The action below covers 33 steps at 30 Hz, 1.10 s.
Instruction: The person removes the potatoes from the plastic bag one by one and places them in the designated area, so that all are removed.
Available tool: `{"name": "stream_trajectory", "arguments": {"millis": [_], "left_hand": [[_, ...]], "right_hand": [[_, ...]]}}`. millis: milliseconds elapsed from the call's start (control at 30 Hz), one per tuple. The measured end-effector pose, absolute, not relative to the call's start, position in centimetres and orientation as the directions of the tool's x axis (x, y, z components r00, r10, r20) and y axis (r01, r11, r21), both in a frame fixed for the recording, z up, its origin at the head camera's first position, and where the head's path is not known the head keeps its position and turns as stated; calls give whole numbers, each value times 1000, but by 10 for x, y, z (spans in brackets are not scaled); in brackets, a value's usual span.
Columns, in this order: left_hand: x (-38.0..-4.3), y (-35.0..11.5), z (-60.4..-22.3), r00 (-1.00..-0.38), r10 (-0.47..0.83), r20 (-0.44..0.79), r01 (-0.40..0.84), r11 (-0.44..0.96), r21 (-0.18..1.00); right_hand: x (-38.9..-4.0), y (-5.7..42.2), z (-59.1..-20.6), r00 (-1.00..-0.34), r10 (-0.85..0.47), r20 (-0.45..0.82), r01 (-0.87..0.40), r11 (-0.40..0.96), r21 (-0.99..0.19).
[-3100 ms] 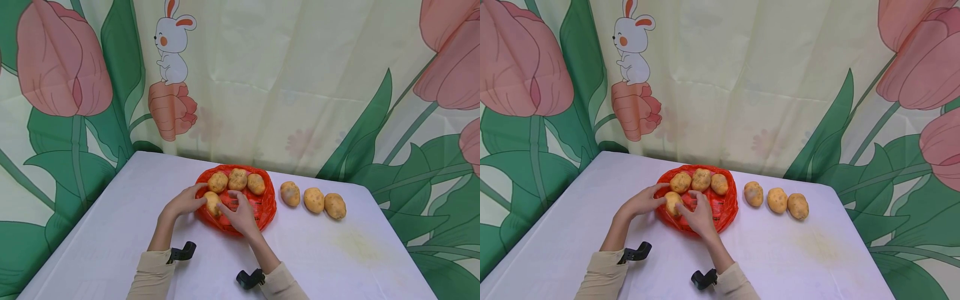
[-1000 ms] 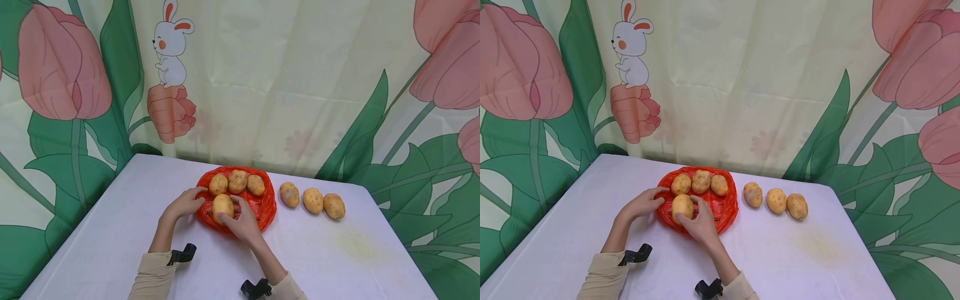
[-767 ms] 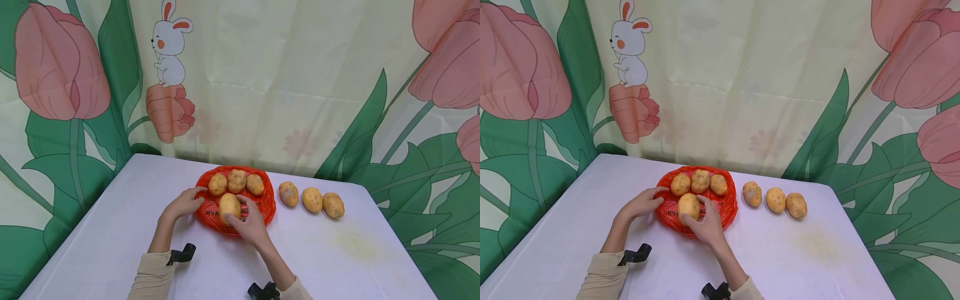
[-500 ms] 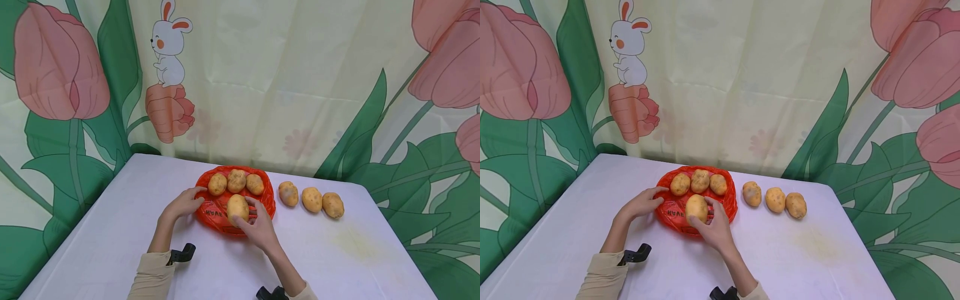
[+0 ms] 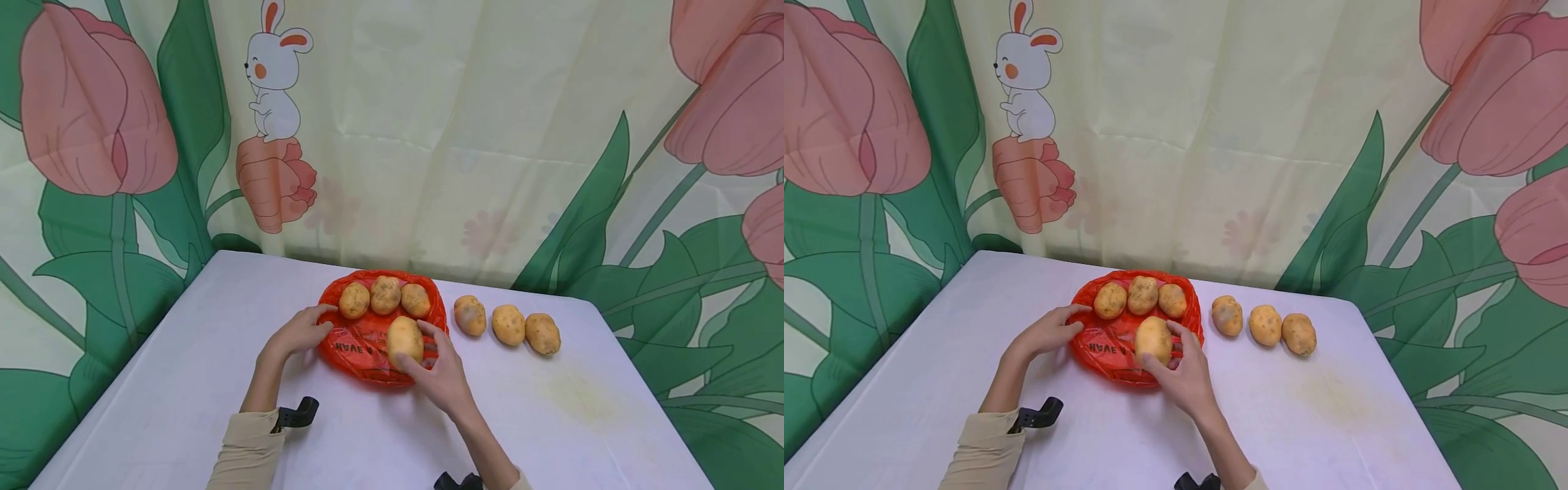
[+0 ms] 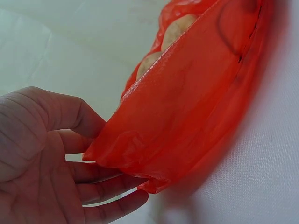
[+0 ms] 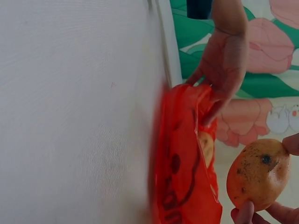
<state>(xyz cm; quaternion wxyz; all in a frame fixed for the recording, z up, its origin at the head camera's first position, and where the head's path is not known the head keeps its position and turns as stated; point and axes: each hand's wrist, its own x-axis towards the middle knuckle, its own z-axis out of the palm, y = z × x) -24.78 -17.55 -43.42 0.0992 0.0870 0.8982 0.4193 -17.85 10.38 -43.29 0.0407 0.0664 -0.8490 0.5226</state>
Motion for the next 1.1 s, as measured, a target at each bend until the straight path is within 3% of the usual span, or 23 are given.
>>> {"name": "stream_trajectory", "arguments": {"millis": [1100], "left_hand": [[-249, -175, -436, -962, 250, -109, 77, 632, 771]], "right_hand": [[-185, 166, -426, -992, 64, 112, -55, 576, -815]]}}
